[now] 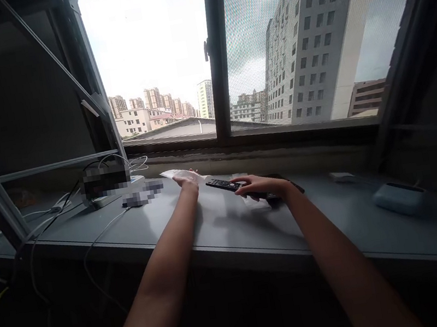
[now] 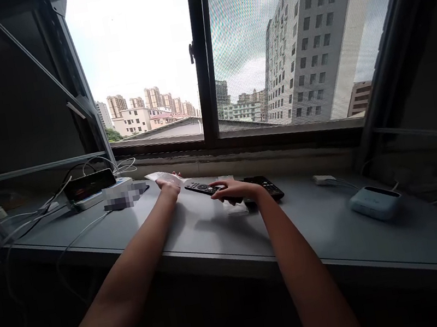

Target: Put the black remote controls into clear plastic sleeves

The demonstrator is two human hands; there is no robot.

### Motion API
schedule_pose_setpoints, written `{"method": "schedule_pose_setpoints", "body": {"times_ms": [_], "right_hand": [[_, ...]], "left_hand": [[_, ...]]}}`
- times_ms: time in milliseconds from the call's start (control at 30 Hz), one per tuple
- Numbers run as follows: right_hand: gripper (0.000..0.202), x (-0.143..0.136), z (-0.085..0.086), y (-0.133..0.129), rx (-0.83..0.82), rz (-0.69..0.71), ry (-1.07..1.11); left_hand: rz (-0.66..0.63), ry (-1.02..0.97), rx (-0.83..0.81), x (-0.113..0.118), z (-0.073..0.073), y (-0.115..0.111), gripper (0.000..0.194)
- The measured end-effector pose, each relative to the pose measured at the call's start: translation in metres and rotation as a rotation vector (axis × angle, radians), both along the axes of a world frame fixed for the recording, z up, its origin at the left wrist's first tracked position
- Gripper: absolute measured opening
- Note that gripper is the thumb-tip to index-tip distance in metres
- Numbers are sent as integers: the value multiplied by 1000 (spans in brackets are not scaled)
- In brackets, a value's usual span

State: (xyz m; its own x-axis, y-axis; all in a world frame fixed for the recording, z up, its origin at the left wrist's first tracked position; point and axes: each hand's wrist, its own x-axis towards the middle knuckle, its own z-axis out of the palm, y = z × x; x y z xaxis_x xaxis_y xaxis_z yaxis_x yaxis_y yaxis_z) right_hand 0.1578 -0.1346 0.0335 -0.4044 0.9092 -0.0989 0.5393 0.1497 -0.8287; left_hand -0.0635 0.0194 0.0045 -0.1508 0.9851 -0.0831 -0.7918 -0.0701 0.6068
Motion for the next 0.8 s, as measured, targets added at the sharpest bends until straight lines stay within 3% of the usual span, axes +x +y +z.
{"method": "schedule_pose_setpoints", "body": {"times_ms": [100,333,533,800], "right_hand": [[67,-1,-1,0,13,-34,22],[61,-11,-4,2,51,-98,79],[86,-20,-16,13,132,-226,168],[88,-30,-31,25,165,-237,227]], "left_hand": [[53,-55,-57,7,5,-6,64],[-126,-25,26,33,14,-25,67],[-119,7,0,46,15,-32,60],[-250,-60,79,56,16,-40,62]]}}
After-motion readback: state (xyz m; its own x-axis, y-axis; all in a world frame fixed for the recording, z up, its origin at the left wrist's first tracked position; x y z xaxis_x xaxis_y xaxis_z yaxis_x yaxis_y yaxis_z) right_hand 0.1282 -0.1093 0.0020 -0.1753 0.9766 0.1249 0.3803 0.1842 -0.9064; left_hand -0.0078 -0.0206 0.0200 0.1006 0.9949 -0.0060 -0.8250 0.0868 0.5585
